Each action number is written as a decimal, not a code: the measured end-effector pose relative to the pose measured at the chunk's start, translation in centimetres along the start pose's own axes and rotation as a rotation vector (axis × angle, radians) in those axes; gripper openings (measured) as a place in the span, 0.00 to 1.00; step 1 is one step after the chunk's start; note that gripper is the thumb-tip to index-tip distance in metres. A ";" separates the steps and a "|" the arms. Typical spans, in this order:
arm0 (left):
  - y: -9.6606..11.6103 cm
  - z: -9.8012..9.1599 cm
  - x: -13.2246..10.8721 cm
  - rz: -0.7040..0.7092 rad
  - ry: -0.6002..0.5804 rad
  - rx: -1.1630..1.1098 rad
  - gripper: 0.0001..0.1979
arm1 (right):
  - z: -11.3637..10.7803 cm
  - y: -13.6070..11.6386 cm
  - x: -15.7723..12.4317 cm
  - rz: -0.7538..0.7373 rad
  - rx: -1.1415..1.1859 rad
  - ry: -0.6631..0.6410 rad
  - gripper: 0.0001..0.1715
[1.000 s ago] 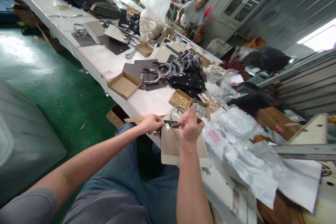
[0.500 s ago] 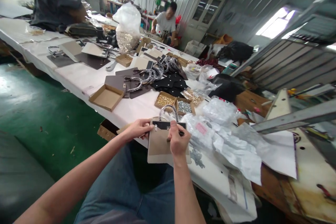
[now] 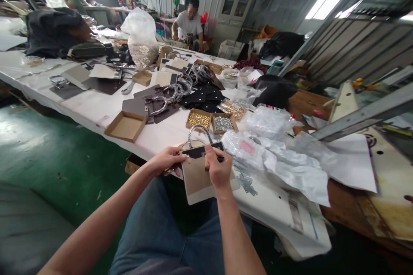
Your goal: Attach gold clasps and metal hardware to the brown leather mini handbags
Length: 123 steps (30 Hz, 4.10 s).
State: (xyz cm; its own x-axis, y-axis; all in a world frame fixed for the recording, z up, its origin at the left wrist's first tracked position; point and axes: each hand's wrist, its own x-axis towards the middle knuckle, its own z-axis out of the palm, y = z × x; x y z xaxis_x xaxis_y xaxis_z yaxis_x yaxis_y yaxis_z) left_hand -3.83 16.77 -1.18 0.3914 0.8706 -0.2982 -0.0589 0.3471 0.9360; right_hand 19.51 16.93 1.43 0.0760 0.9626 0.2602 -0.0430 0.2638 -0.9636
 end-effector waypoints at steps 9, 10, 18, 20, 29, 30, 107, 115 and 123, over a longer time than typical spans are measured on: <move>0.4 2.3 -1.6 -0.030 0.211 -0.060 0.18 | -0.1 -0.8 -0.6 -0.055 0.138 -0.053 0.37; 0.4 2.4 -1.7 -0.023 0.209 -0.064 0.19 | 0.2 -1.1 -0.6 -0.071 0.163 -0.049 0.37; -0.4 2.9 -1.4 0.010 0.157 -0.102 0.23 | 3.0 -2.9 0.0 -0.173 0.284 -0.108 0.39; -0.7 3.2 -1.2 0.008 0.175 -0.127 0.22 | 3.5 -3.0 0.1 -0.187 0.329 -0.095 0.39; -2.7 4.0 -0.1 0.045 0.231 -0.160 0.22 | 4.4 -2.0 0.1 -0.159 0.310 -0.087 0.41; -2.6 3.9 -0.2 0.034 0.229 -0.171 0.22 | 4.4 -1.9 0.2 -0.158 0.314 -0.082 0.41; -4.6 7.3 3.7 0.157 0.654 -0.030 0.28 | 4.9 -1.7 -2.1 -0.297 0.330 0.120 0.45; -4.0 7.2 3.5 0.179 0.648 -0.035 0.27 | 5.5 -1.4 -1.4 -0.233 0.324 0.108 0.44; -3.9 7.6 3.0 0.265 0.673 0.094 0.29 | 5.6 -1.9 0.0 -0.100 0.288 0.092 0.43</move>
State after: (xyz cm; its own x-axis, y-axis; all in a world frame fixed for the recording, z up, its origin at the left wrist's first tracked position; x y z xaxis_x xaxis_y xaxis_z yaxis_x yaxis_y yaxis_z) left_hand 4.59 15.36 -4.32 -0.2766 0.9575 -0.0818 0.0172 0.0900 0.9958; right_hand 14.05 16.74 3.63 0.1832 0.9248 0.3336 -0.3097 0.3763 -0.8732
